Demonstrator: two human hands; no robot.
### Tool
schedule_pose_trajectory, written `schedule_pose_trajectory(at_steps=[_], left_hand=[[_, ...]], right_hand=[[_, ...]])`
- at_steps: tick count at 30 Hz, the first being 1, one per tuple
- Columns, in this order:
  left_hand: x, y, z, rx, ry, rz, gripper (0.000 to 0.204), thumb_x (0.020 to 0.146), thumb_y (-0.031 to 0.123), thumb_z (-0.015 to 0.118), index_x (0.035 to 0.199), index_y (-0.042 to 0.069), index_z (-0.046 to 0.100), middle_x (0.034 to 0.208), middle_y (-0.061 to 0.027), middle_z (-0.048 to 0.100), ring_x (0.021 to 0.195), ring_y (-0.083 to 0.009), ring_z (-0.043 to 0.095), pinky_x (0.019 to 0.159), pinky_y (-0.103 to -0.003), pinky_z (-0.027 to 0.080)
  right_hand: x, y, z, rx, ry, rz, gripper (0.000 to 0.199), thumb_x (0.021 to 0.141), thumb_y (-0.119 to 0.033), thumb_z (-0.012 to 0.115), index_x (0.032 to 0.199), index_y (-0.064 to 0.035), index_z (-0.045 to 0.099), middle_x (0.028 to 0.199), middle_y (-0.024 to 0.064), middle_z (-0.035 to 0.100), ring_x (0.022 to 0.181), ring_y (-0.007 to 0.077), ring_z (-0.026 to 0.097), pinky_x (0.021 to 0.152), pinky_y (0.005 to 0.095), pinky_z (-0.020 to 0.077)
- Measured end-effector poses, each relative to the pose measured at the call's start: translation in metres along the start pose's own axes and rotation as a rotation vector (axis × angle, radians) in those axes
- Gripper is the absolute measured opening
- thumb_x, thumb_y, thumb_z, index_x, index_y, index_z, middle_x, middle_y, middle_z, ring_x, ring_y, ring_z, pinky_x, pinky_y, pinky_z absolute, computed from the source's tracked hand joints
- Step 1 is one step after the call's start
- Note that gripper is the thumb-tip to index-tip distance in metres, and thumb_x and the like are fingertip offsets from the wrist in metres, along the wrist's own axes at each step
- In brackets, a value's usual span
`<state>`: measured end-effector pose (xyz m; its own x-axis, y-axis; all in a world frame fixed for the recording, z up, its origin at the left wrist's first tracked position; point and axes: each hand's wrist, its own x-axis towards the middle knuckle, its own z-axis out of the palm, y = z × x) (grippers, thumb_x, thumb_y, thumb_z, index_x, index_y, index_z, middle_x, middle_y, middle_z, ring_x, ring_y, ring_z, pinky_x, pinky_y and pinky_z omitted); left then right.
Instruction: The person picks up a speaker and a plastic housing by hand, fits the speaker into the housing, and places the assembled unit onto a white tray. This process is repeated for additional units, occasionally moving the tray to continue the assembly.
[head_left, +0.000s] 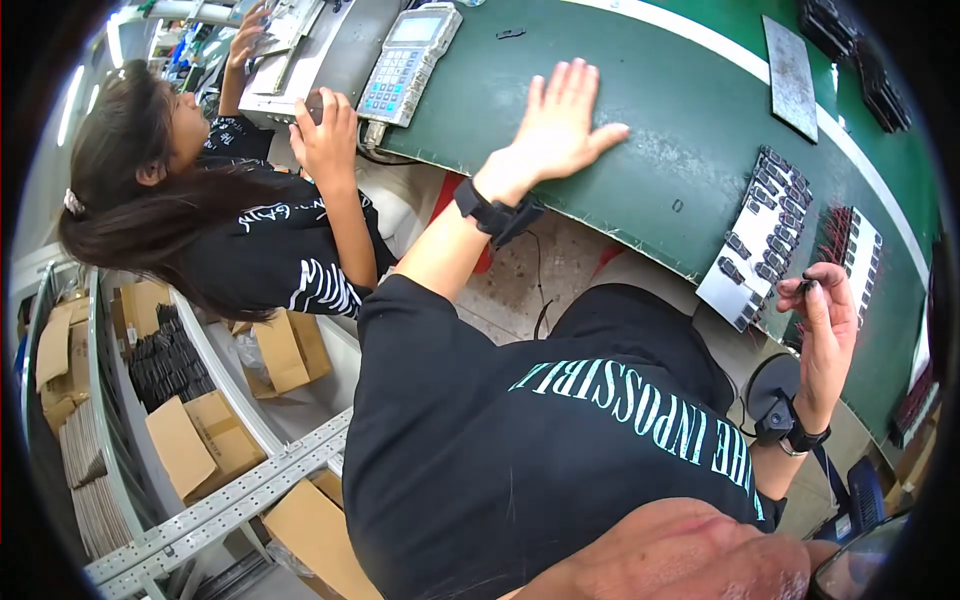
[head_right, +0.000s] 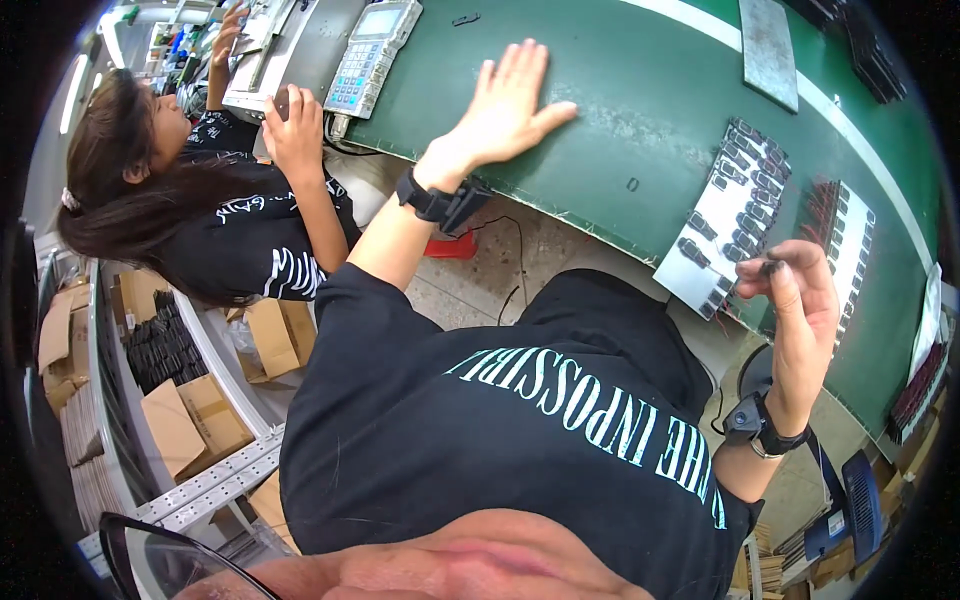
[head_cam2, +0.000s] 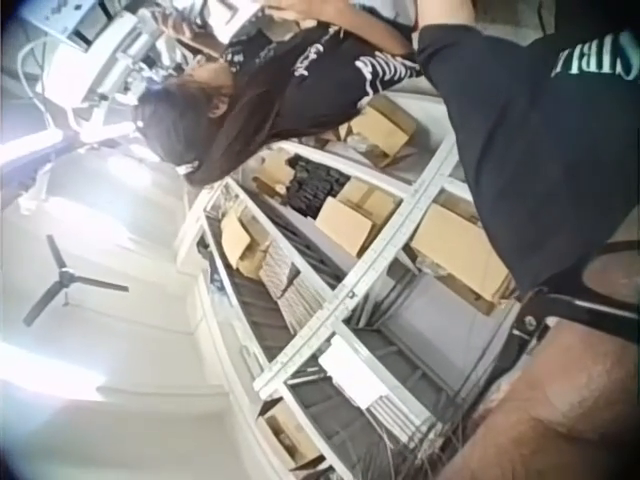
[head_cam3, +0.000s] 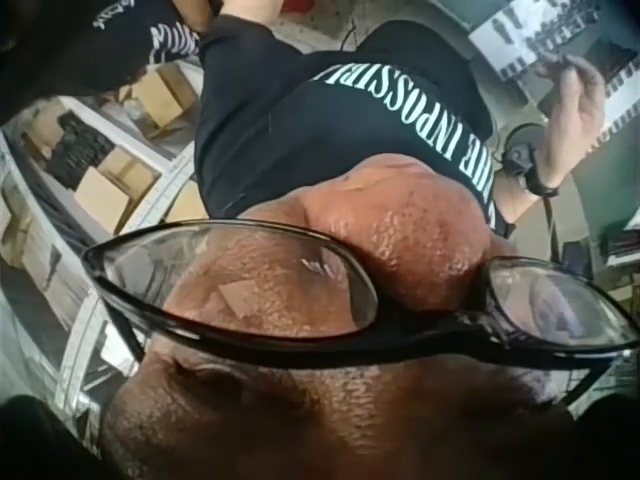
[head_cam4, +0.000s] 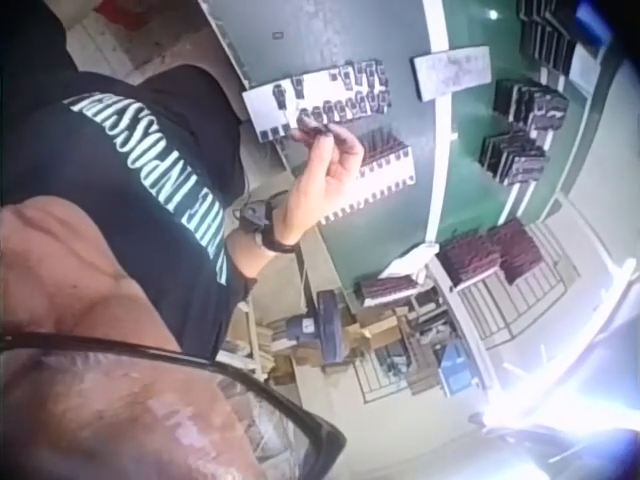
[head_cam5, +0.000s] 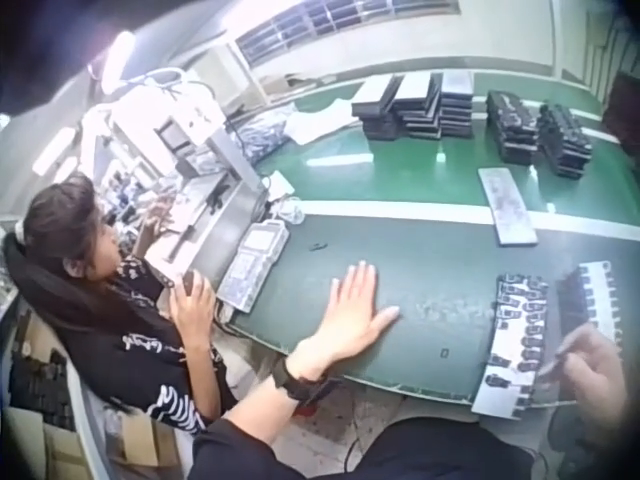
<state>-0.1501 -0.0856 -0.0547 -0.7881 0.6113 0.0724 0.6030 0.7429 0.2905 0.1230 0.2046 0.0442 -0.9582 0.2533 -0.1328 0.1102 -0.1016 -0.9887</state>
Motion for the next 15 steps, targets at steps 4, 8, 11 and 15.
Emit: schedule_pose_trajectory(at_steps=[4, 8, 11, 15], left_hand=[[0.017, 0.018, -0.02, -0.078, 0.092, 0.151, 0.072, 0.096, 0.054, 0.053, 0.143, 0.0, 0.045, 0.146, -0.0207, 0.045, 0.142, -0.0387, 0.033, 0.118, -0.051, 0.023], [0.028, 0.009, -0.052, 0.118, 0.093, 0.137, 0.044, 0.091, 0.039, 0.063, 0.115, 0.002, 0.069, 0.111, -0.012, 0.068, 0.116, -0.0356, 0.055, 0.104, -0.047, 0.041], [0.016, 0.014, -0.043, 0.022, 0.328, 0.222, 0.024, 0.086, 0.027, 0.07, 0.092, 0.005, 0.077, 0.088, -0.0056, 0.07, 0.097, -0.0314, 0.061, 0.09, -0.044, 0.049], [0.016, 0.037, -0.03, 0.078, 0.385, 0.286, 0.011, 0.082, 0.02, 0.075, 0.084, 0.009, 0.076, 0.087, -0.0071, 0.068, 0.092, -0.0281, 0.061, 0.084, -0.04, 0.052]], right_hand=[[-0.005, -0.005, 0.016, 0.065, 0.011, 0.02, 0.014, 0.103, -0.012, 0.056, 0.112, -0.0029, 0.057, 0.1, 0.0085, 0.068, 0.083, 0.0124, 0.062, 0.081, 0.0268, 0.0503], [-0.011, -0.001, 0.001, 0.025, -0.002, -0.06, 0.013, 0.102, -0.011, 0.056, 0.112, -0.0023, 0.056, 0.102, 0.009, 0.066, 0.085, 0.0136, 0.063, 0.082, 0.0278, 0.0515], [-0.016, 0.006, -0.009, 0.026, 0.003, -0.092, 0.013, 0.102, -0.009, 0.056, 0.113, -0.0015, 0.056, 0.104, 0.0091, 0.064, 0.086, 0.0141, 0.064, 0.082, 0.028, 0.0516], [-0.017, 0.01, -0.008, 0.05, 0.036, -0.073, 0.013, 0.102, -0.007, 0.056, 0.113, -0.0004, 0.057, 0.105, 0.0088, 0.062, 0.086, 0.0142, 0.063, 0.082, 0.0279, 0.051]])
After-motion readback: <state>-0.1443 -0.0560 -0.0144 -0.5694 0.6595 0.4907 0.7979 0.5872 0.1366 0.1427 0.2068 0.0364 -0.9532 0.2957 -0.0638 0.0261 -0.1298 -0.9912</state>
